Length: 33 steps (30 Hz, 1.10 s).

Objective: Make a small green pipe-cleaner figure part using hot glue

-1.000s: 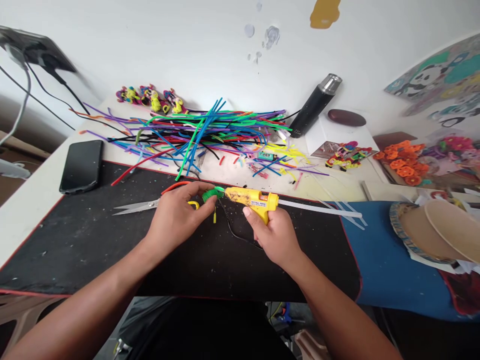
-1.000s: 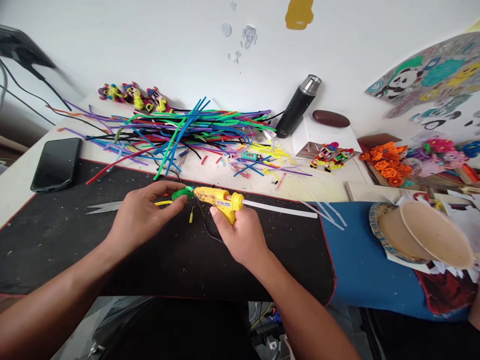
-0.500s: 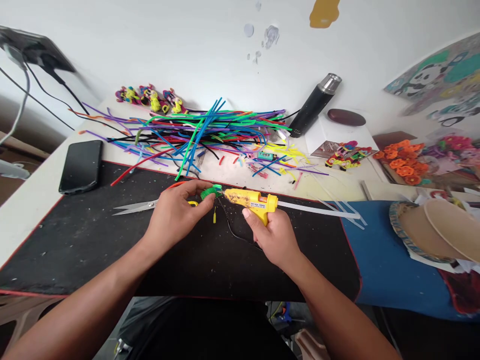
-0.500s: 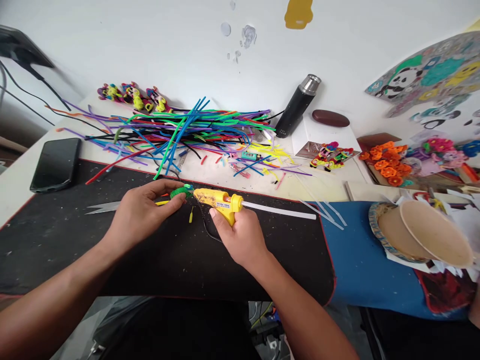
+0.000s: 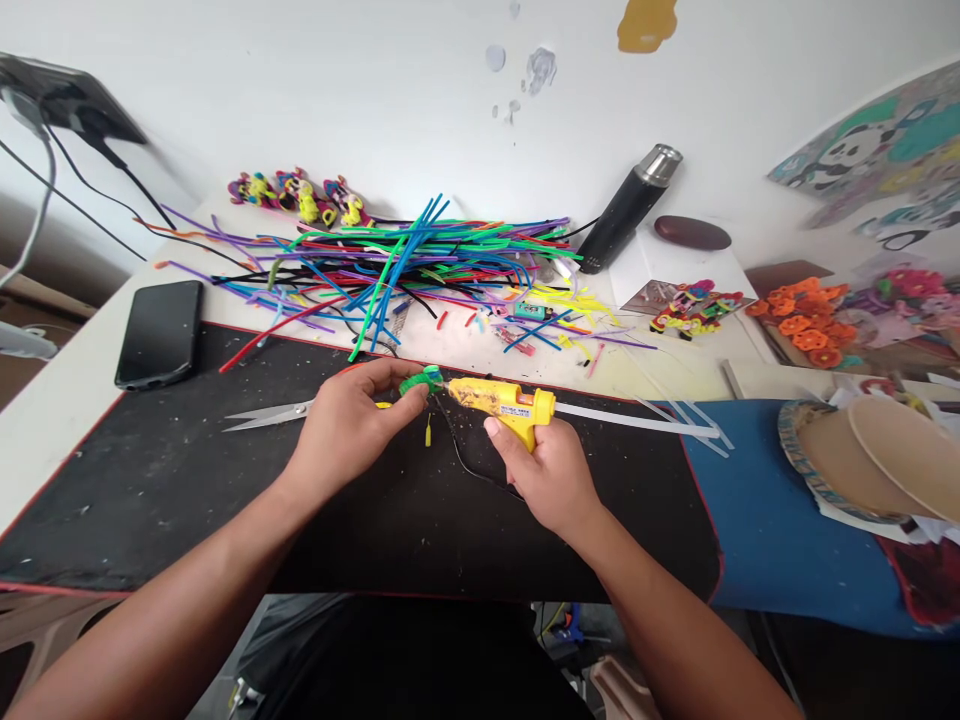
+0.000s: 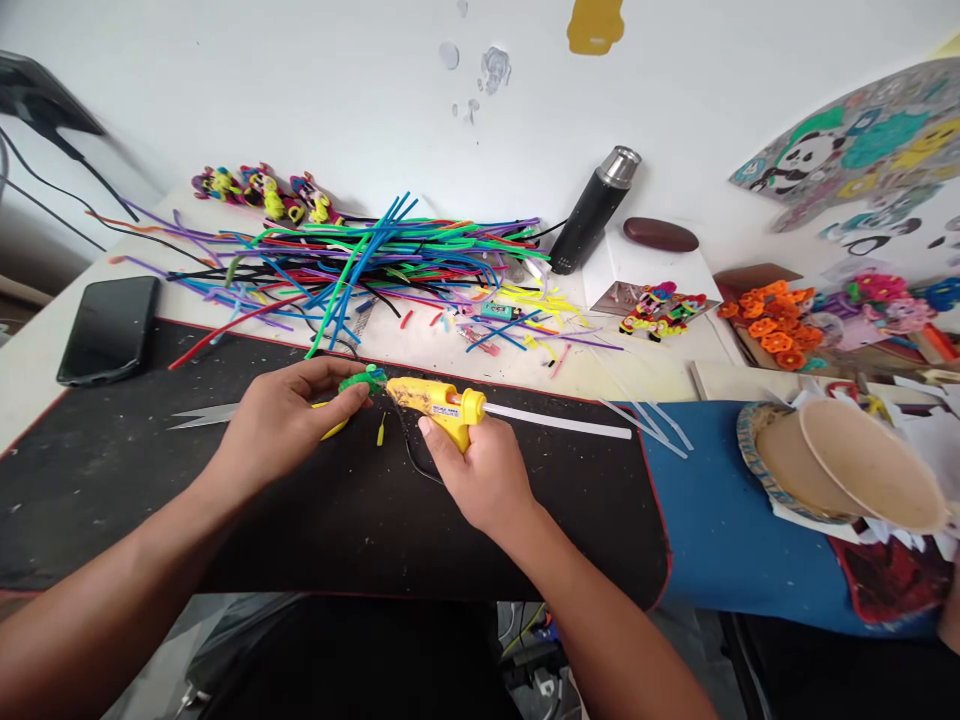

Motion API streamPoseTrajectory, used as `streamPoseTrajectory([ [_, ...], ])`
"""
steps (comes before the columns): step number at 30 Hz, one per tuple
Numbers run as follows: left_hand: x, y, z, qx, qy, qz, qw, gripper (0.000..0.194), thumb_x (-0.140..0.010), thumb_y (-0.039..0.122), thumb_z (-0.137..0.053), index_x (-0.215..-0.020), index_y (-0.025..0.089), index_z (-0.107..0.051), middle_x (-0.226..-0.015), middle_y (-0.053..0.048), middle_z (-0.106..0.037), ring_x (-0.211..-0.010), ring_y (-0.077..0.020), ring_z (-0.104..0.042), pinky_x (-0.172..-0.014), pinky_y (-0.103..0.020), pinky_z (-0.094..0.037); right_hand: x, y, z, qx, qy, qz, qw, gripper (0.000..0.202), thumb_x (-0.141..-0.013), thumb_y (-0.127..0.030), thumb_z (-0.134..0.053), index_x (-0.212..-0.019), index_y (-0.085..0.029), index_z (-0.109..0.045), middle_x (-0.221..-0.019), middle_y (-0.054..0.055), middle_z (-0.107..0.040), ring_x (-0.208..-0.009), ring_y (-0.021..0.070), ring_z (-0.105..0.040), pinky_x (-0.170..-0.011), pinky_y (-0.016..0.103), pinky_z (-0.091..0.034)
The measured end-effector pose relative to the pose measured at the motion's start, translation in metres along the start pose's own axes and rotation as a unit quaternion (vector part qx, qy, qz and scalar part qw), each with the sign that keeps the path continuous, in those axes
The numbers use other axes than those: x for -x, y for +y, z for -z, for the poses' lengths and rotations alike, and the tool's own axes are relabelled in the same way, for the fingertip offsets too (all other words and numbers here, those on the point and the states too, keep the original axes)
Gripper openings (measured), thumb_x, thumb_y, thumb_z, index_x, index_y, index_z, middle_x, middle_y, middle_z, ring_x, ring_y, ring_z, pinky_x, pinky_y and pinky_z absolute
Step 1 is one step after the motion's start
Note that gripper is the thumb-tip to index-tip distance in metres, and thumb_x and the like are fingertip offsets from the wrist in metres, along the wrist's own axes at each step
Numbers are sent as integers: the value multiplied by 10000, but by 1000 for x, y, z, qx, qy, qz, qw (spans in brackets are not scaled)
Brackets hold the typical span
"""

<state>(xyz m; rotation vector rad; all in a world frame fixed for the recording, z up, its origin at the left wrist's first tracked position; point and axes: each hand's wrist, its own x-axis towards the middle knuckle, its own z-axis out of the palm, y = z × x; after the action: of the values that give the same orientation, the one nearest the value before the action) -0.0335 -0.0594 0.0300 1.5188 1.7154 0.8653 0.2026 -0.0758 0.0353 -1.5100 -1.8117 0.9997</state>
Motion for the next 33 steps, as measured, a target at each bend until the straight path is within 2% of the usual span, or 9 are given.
streamPoseTrajectory([
  [9,0,6,1,25,-8,12,1000,387,-856,539,-718,-1047,212,-797,-850,-51,-851,-856,-273,-791,-835,-352,-615,0,0,0,-1,2,0,1000,535,-993,-532,-562,-553,-238,-477,-421,-14,-495,-443,144,-509,-495,270,-376],
  [15,0,5,1,30,-13,24,999,429,-849,563,-716,-1068,202,-787,-899,-72,-857,-900,-294,-790,-852,-367,-595,1,3,-1,-5,4,5,1000,548,-994,-549,-562,-551,-240,-471,-413,-17,-499,-423,142,-509,-497,276,-368],
  [22,-1,2,0,42,-16,23,999,433,-856,558,-724,-1087,197,-784,-968,-82,-860,-906,-295,-796,-799,-347,-582,2,2,-1,-10,5,9,1000,543,-993,-534,-557,-545,-243,-461,-407,-19,-498,-411,141,-499,-500,282,-362],
  [33,0,6,1,30,-14,21,999,453,-854,579,-715,-1086,197,-796,-934,-77,-860,-896,-295,-796,-817,-347,-616,2,8,-3,-16,-3,-7,1000,548,-995,-557,-559,-556,-242,-472,-416,-15,-502,-421,144,-500,-504,286,-360],
])
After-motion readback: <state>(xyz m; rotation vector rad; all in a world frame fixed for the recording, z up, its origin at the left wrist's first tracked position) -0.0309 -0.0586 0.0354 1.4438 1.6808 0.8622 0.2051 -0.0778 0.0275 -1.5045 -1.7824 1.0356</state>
